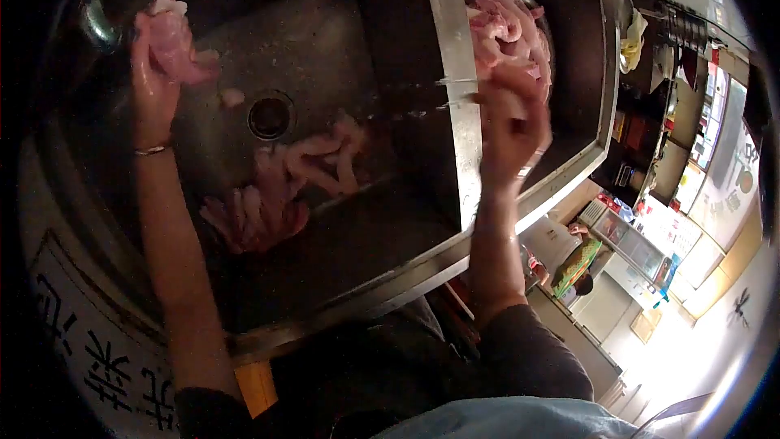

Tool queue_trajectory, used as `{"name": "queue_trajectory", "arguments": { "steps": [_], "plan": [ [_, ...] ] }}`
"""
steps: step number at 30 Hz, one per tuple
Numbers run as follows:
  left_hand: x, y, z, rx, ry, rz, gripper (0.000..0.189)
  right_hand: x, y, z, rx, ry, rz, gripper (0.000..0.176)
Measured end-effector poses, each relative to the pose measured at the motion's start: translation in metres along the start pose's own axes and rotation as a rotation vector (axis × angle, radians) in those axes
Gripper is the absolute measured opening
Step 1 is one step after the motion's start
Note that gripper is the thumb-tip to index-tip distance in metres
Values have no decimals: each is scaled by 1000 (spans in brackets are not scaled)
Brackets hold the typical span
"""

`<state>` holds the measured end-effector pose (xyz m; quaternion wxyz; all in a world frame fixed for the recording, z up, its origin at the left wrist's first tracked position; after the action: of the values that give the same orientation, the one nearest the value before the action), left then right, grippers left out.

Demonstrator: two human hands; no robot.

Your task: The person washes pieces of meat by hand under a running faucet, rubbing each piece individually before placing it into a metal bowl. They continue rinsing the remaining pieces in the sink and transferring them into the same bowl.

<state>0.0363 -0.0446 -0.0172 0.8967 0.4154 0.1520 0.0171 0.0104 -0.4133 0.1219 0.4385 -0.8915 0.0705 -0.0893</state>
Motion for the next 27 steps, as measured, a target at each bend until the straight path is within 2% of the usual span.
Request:
{"name": "queue_trajectory", "arguments": {
  "steps": [1, 2, 6, 8, 9, 10, 11, 12, 13, 15, 17, 20, 21, 22, 23, 24, 25, 27],
  "plan": [
    [3, 1, 5, -76, 55, -31, 31, -1, 29, -28, -106, 120, 47, 21],
    [4, 1, 8, -152, 110, -56, 31, -3, 57, -50, -70, 174, 104, 22],
    [5, 9, 21, -158, 17, -39, 29, -14, 154, -109, -53, 306, 256, 27],
    [5, 14, 29, 18, -54, 65, 28, -18, 162, -111, 5, 327, 270, 28],
    [4, 11, 34, 25, -52, 61, 28, -21, 166, -112, 61, 346, 281, 28],
    [2, 9, 37, -17, -1, 39, 27, -21, 155, -106, -12, 346, 227, 28],
    [0, 14, 29, -47, 60, 29, 25, -21, 132, -91, -67, 335, 173, 28],
    [13, -6, 4, -298, -62, -78, 26, -19, 103, -69, 119, 323, 160, 27],
    [24, -14, -23, -539, -189, -181, 27, -16, 75, -46, 170, 293, 105, 27],
    [4, 15, 27, -60, -47, 244, 22, -16, 40, 12, 358, 65, 118, 27],
    [-6, 19, 32, -2, 64, 235, 21, -18, -10, 85, 452, -334, 161, 32],
    [-7, 29, 28, -111, 16, 272, 25, -17, -44, 192, 519, -477, -111, 44],
    [-13, 33, 33, -100, 23, 277, 25, -16, -49, 216, 531, -509, -203, 49],
    [-18, 39, 38, 30, 8, 293, 27, -13, -56, 232, 544, -514, -208, 49],
    [-23, 44, 42, 160, -5, 307, 29, -14, -67, 249, 591, -647, -235, 48],
    [-27, 47, 41, 60, 16, 334, 29, -19, -76, 261, 635, -783, -264, 47],
    [-28, 49, 39, 67, 31, 341, 29, -22, -85, 266, 645, -798, -265, 47],
    [-31, 51, 34, -98, 127, 333, 28, -21, -94, 268, 485, -594, -175, 39]
  ]
}}
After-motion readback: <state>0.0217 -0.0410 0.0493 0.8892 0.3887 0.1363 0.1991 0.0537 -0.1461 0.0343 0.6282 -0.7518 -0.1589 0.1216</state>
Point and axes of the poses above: each hand's wrist, its own x-axis towards the middle knuckle, its own z-axis out of the palm, y = z × x, the point moved 4 cm from there along x, towards the middle knuckle, and after that the axes turned 10 degrees about -x, right-handed, at the moved point
